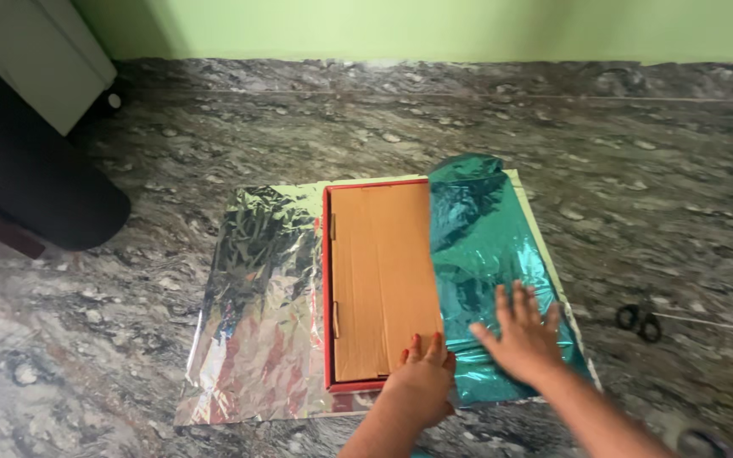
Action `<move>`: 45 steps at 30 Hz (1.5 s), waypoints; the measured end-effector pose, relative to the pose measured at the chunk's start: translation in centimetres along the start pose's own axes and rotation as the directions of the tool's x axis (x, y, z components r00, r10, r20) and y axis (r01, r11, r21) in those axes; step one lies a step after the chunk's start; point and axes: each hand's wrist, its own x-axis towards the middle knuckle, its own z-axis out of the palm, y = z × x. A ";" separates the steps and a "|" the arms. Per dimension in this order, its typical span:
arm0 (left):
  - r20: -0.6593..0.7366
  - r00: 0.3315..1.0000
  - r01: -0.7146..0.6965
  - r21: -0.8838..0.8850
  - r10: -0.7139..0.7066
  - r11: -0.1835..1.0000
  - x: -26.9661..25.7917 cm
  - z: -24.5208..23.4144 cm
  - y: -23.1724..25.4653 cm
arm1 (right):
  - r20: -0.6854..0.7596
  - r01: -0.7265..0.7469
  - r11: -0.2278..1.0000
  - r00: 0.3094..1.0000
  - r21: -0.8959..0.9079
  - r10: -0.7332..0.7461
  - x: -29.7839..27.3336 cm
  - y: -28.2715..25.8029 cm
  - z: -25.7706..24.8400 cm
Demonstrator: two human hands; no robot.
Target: The person wraps a red rectangular box with shiny teal wrapping paper. They fold the paper over the box, smooth the edges, and use clear tape to secure the paper in place.
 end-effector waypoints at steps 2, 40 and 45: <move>0.016 1.000 0.006 0.020 -0.006 1.000 0.2 0.2 -0.1 | -0.011 0.032 0.998 0.999 0.053 -0.031 -0.7 -1.7 -0.4; -0.545 0.814 0.325 0.137 -0.203 0.936 -4.5 1.4 -1.3 | -0.156 -0.274 0.681 0.853 0.679 0.499 -6.1 10.2 12.8; -0.548 0.824 0.278 0.167 -0.145 0.946 -4.6 1.6 -1.5 | -0.143 -0.394 0.662 0.784 0.638 0.604 -4.3 14.2 15.8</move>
